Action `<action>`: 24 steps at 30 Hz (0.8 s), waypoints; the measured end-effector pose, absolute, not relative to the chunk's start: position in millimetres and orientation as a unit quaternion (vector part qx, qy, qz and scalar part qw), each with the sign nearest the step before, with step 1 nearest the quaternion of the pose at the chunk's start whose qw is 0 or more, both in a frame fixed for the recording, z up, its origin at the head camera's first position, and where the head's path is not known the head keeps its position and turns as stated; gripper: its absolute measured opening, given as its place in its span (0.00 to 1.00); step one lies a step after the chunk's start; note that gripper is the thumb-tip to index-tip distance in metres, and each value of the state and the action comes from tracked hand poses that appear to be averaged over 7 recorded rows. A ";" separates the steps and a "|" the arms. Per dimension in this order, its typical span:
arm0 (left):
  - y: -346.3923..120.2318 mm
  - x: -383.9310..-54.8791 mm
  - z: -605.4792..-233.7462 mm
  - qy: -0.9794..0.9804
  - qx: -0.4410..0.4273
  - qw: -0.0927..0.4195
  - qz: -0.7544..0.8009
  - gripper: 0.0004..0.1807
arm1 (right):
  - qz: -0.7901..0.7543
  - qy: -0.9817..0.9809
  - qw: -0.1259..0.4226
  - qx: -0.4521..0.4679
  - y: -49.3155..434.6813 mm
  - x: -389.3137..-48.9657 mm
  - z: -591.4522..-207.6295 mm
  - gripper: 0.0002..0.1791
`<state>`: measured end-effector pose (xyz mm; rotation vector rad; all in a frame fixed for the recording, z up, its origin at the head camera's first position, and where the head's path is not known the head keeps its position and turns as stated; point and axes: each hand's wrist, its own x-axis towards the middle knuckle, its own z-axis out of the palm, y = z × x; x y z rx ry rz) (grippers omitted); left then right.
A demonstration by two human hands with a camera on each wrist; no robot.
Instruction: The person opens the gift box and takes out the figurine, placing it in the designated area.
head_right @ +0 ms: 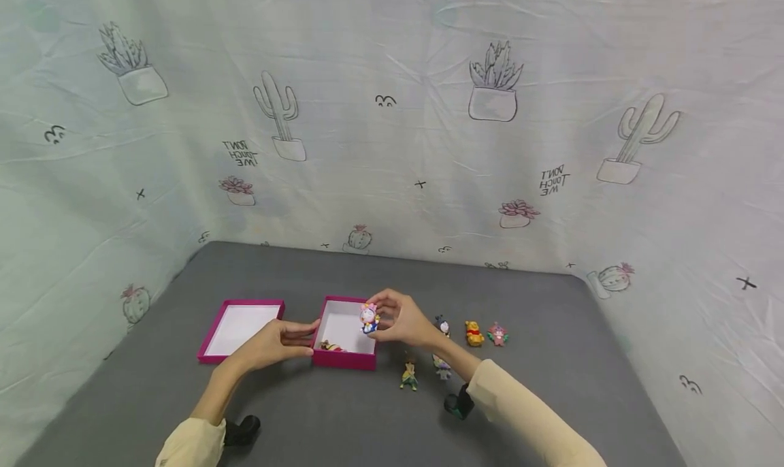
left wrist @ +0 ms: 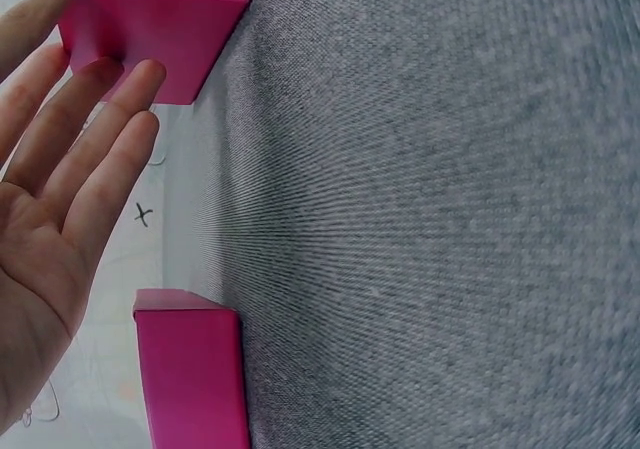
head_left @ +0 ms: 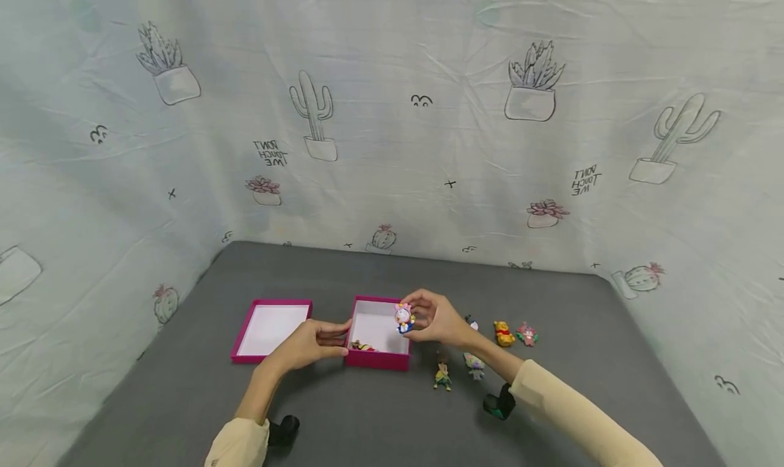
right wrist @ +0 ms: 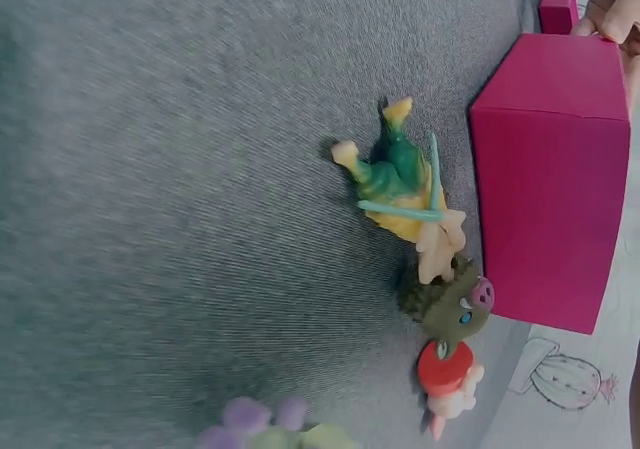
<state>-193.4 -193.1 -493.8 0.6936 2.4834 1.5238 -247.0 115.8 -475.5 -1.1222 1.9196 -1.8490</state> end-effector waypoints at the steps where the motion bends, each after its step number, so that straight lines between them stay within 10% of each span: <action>1: -193.4 -193.3 -494.4 0.829 0.231 0.073 0.504 0.33 | -0.636 0.658 0.125 -0.382 118.5 -244.9 -475.6 0.29; 24: -194.0 -193.7 -491.5 0.828 0.243 0.075 0.499 0.31 | -0.686 0.633 0.096 -0.346 184.2 -202.1 -485.1 0.28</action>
